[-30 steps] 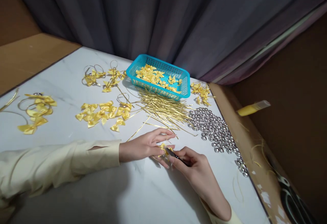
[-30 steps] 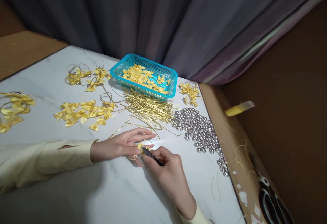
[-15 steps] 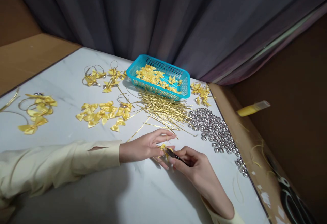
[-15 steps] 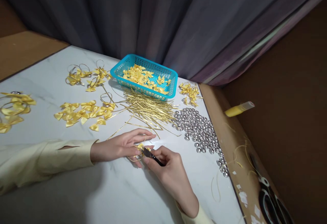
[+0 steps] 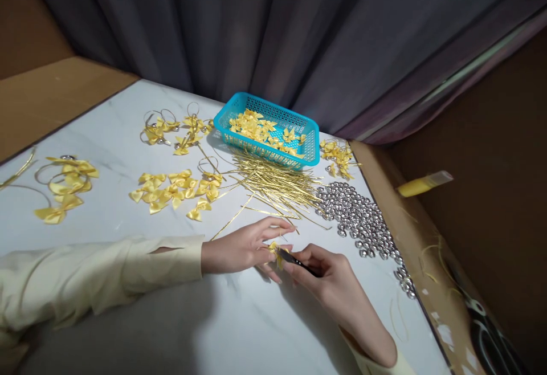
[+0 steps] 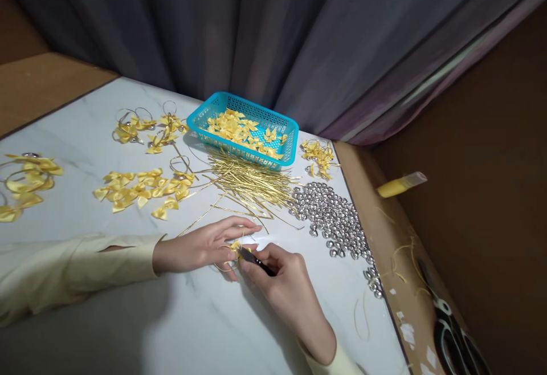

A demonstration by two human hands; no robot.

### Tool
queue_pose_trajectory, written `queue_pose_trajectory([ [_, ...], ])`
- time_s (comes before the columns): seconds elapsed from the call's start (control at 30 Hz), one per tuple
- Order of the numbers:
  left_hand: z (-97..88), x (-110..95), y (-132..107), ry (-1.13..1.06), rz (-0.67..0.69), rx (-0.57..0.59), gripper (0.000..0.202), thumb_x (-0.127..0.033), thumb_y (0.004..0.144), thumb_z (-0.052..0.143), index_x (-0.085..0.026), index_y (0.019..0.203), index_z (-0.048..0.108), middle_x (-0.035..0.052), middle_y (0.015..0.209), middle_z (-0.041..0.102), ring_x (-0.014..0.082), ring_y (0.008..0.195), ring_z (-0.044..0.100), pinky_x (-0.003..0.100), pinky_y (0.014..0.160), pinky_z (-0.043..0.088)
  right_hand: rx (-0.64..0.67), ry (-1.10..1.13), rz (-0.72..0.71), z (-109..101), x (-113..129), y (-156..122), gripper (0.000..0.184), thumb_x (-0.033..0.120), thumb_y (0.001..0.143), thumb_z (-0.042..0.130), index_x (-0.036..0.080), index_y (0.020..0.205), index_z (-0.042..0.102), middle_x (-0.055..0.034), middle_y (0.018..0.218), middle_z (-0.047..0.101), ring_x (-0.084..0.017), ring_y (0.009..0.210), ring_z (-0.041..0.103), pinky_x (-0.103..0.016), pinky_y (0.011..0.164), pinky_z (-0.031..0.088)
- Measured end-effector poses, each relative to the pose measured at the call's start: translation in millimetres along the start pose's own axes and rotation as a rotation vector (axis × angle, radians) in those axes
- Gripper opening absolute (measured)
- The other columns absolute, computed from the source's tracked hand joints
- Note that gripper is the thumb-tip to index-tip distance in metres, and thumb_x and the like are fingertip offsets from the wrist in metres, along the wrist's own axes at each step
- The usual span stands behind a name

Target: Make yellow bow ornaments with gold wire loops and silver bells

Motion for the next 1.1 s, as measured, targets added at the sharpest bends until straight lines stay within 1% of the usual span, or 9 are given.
queue_pose_trajectory([
  [0.37, 0.1, -0.8, 0.9, -0.006, 0.028, 0.009, 0.048, -0.011, 0.081, 0.053, -0.026, 0.123, 0.036, 0.0110, 0.150, 0.017, 0.0334, 0.127, 0.036, 0.031, 0.070, 0.054, -0.006, 0.018, 0.001, 0.2, -1.5, -1.0, 0.026, 0.037, 0.076, 0.061, 0.016, 0.063, 0.052, -0.0013, 0.060, 0.060, -0.012, 0.056, 0.050, -0.023, 0.054, 0.036],
  [0.47, 0.1, -1.6, 0.7, 0.007, 0.011, 0.003, 0.049, -0.010, 0.081, 0.052, -0.026, 0.124, 0.035, 0.0107, 0.150, 0.016, 0.0324, 0.126, 0.038, 0.029, 0.072, 0.053, -0.002, 0.040, 0.004, 0.7, -2.3, -0.6, 0.026, 0.037, 0.075, 0.061, 0.016, 0.063, 0.052, -0.0012, 0.059, 0.060, -0.012, 0.055, 0.050, -0.024, 0.054, 0.036],
  [0.63, 1.3, -1.2, 0.0, -0.004, 0.007, 0.026, 0.049, -0.009, 0.082, 0.051, -0.028, 0.124, 0.034, 0.0099, 0.151, 0.014, 0.0317, 0.125, 0.040, 0.025, 0.068, 0.054, 0.012, 0.048, 0.013, 1.3, -2.8, 0.7, 0.026, 0.037, 0.075, 0.062, 0.016, 0.064, 0.052, -0.0017, 0.061, 0.061, -0.012, 0.057, 0.051, -0.024, 0.056, 0.037],
  [0.8, 0.5, -0.3, -0.6, -0.012, 0.022, 0.029, 0.046, -0.010, 0.085, 0.049, -0.028, 0.124, 0.035, 0.0079, 0.150, 0.016, 0.0321, 0.130, 0.033, 0.024, 0.067, 0.055, -0.004, 0.008, 0.019, 0.7, -2.2, 1.2, 0.026, 0.036, 0.075, 0.062, 0.016, 0.062, 0.051, -0.0012, 0.059, 0.059, -0.012, 0.055, 0.048, -0.023, 0.054, 0.034],
  [0.87, 0.4, -0.4, -0.8, -0.010, 0.025, 0.026, 0.045, -0.010, 0.085, 0.050, -0.028, 0.124, 0.035, 0.0079, 0.150, 0.016, 0.0322, 0.130, 0.032, 0.025, 0.067, 0.055, 0.006, 0.025, 0.027, 1.2, -2.8, 1.0, 0.027, 0.036, 0.075, 0.062, 0.016, 0.062, 0.050, -0.0008, 0.058, 0.058, -0.011, 0.055, 0.047, -0.023, 0.053, 0.033],
  [0.93, 0.4, -0.4, -0.8, -0.006, 0.023, 0.024, 0.045, -0.011, 0.085, 0.050, -0.028, 0.124, 0.036, 0.0086, 0.150, 0.017, 0.0308, 0.124, 0.042, 0.025, 0.066, 0.055, 0.016, 0.061, 0.037, 1.1, -3.7, 0.9, 0.028, 0.037, 0.075, 0.063, 0.016, 0.062, 0.050, 0.0001, 0.057, 0.057, -0.011, 0.054, 0.047, -0.023, 0.053, 0.033],
  [1.0, 0.3, -0.2, -0.8, -0.004, 0.019, 0.022, 0.045, -0.012, 0.085, 0.051, -0.029, 0.124, 0.036, 0.0097, 0.150, 0.016, 0.0249, 0.108, 0.057, 0.027, 0.067, 0.055, 0.011, 0.101, 0.051, -0.6, -4.7, 0.7, 0.029, 0.038, 0.074, 0.064, 0.016, 0.063, 0.050, 0.0010, 0.056, 0.056, -0.010, 0.054, 0.046, -0.022, 0.053, 0.032],
  [1.03, 0.1, -0.2, -0.8, -0.004, 0.020, 0.020, 0.046, -0.012, 0.085, 0.052, -0.029, 0.124, 0.036, 0.0104, 0.150, 0.016, 0.0207, 0.098, 0.062, 0.027, 0.067, 0.055, 0.005, 0.117, 0.057, -2.1, -5.0, 0.6, 0.029, 0.039, 0.074, 0.065, 0.016, 0.064, 0.050, 0.0015, 0.056, 0.056, -0.009, 0.053, 0.045, -0.022, 0.052, 0.031],
  [1.1, -0.5, -0.2, -0.7, -0.010, 0.029, 0.013, 0.046, -0.011, 0.084, 0.052, -0.029, 0.124, 0.037, 0.0112, 0.150, 0.014, 0.0140, 0.084, 0.065, 0.028, 0.068, 0.055, -0.003, 0.135, 0.070, -5.4, -5.1, 0.1, 0.029, 0.039, 0.073, 0.066, 0.015, 0.066, 0.051, 0.0022, 0.055, 0.055, -0.008, 0.052, 0.043, -0.021, 0.050, 0.028],
])
Point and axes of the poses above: each hand's wrist, its own y-axis towards the middle knuckle, its own z-axis out of the palm, x = y × z, the point moved 4 cm from there along y, towards the middle knuckle
